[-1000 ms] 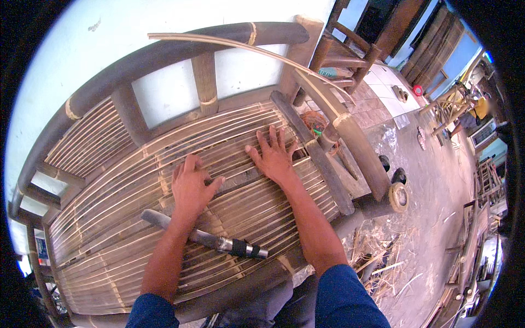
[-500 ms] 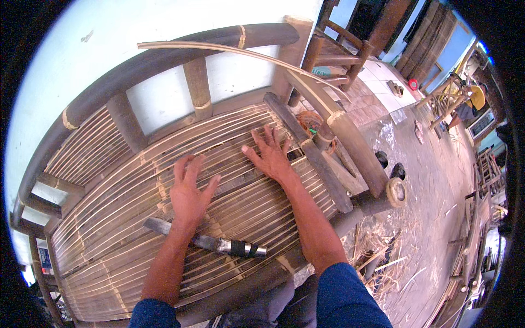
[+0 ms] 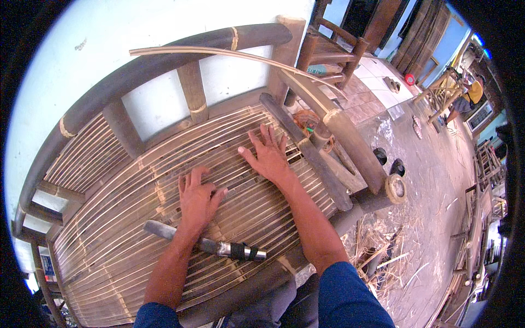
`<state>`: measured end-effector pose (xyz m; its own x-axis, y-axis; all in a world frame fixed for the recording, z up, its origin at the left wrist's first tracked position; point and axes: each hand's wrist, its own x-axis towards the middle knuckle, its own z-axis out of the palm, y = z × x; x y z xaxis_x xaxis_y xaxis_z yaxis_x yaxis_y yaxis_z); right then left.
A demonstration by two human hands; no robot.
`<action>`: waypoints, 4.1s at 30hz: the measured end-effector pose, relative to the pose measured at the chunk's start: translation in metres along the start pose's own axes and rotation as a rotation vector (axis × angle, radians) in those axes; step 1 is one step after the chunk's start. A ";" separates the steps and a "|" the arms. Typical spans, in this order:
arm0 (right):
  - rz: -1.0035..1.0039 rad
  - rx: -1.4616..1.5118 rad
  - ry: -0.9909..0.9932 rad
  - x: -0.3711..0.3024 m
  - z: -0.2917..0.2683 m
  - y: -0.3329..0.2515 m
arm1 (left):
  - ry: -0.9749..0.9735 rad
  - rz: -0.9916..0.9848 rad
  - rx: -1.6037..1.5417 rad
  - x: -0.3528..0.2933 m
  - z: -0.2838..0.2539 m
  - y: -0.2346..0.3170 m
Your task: The person aligns and secures thin bamboo slats on a bench frame, then ties them to the frame using a coiled rope. The person uses a knife to trim excess rope and adjusts the slats by hand to ensure they are flush with the frame.
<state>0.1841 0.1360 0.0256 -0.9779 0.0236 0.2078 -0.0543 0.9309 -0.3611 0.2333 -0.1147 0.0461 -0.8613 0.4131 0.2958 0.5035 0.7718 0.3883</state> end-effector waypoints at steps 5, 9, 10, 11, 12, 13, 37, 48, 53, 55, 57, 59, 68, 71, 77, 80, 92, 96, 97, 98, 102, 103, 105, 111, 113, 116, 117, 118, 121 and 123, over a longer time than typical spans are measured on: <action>0.032 -0.067 0.009 -0.001 0.002 0.002 | 0.082 -0.136 -0.283 0.003 -0.011 -0.002; -0.043 0.066 0.054 0.004 0.005 0.004 | -0.005 -0.042 0.071 0.004 -0.007 -0.001; -0.058 0.135 0.085 0.006 0.005 0.005 | -0.003 -0.038 0.053 0.004 -0.005 -0.001; -0.049 0.210 0.095 0.008 0.004 0.007 | 0.018 -0.025 0.026 0.003 -0.002 -0.001; -0.044 0.219 0.136 0.008 0.002 0.008 | 0.000 -0.037 0.057 0.001 0.001 -0.001; -0.043 0.165 0.164 0.008 -0.001 0.010 | 0.007 -0.035 0.081 0.001 0.003 -0.001; 0.073 0.050 -0.039 -0.018 -0.008 -0.020 | -0.181 0.011 0.214 0.002 0.007 -0.002; -0.177 0.024 0.125 -0.025 0.006 -0.042 | -0.266 -0.068 0.182 0.010 0.008 -0.002; -0.178 0.133 0.085 -0.032 0.001 -0.041 | -0.369 -0.110 0.156 0.017 -0.002 0.000; -0.097 0.110 0.040 -0.054 -0.007 -0.041 | -0.376 -0.108 0.163 0.017 -0.003 0.001; -0.050 0.046 -0.011 -0.087 -0.015 -0.039 | -0.355 -0.121 0.137 0.016 -0.001 0.002; -0.028 -0.038 -0.029 -0.100 -0.020 -0.038 | -0.342 -0.138 0.120 0.016 0.003 0.000; 0.014 0.021 -0.019 -0.093 -0.016 -0.037 | -0.112 0.006 -0.216 -0.029 -0.027 0.001; -0.004 0.105 -0.112 -0.098 -0.031 -0.033 | -0.043 0.065 -0.090 -0.106 -0.067 0.003; -0.061 0.020 -0.092 -0.134 -0.034 -0.013 | -0.211 -0.308 0.173 -0.265 -0.128 -0.002; -0.021 -0.091 0.003 -0.130 -0.020 -0.012 | -0.162 -0.497 0.388 -0.297 -0.109 0.015; -0.261 0.026 -0.128 -0.152 -0.034 -0.005 | -0.136 -0.562 0.383 -0.288 -0.107 0.032; -0.262 -0.017 -0.052 -0.149 -0.033 -0.011 | -0.136 -0.564 0.406 -0.286 -0.103 0.031; -0.249 0.007 -0.006 -0.143 -0.033 -0.013 | -0.144 -0.587 0.402 -0.285 -0.103 0.030; -0.248 -0.004 0.017 -0.139 -0.034 -0.013 | -0.151 -0.587 0.396 -0.283 -0.101 0.029; -0.192 -0.007 -0.111 -0.133 -0.038 -0.014 | -0.157 -0.557 0.444 -0.283 -0.098 0.027; -0.189 0.030 -0.087 -0.134 -0.040 -0.014 | -0.132 -0.526 0.432 -0.283 -0.098 0.027; -0.193 0.076 -0.082 -0.136 -0.042 -0.015 | -0.130 -0.539 0.444 -0.285 -0.098 0.027; -0.266 -0.036 -0.113 -0.136 -0.040 -0.010 | -0.082 -0.552 0.434 -0.284 -0.096 0.031; -0.277 -0.008 -0.107 -0.135 -0.038 -0.007 | -0.099 -0.589 0.409 -0.285 -0.096 0.032; -0.286 0.050 -0.080 -0.136 -0.036 -0.002 | -0.091 -0.585 0.406 -0.284 -0.096 0.032; -0.309 0.062 -0.074 -0.137 -0.035 0.000 | -0.125 -0.603 0.419 -0.286 -0.096 0.032; -0.318 0.061 -0.074 -0.137 -0.034 0.001 | -0.130 -0.612 0.404 -0.286 -0.096 0.031; -0.330 0.053 -0.069 -0.134 -0.033 0.002 | -0.111 -0.601 0.408 -0.288 -0.094 0.030; -0.330 0.054 -0.079 -0.134 -0.033 0.004 | -0.097 -0.611 0.385 -0.289 -0.092 0.030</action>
<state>0.3220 0.1482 0.0265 -0.9184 -0.3056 0.2512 -0.3786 0.8631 -0.3343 0.5041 -0.2553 0.0526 -0.9922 -0.1189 0.0385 -0.1136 0.9863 0.1195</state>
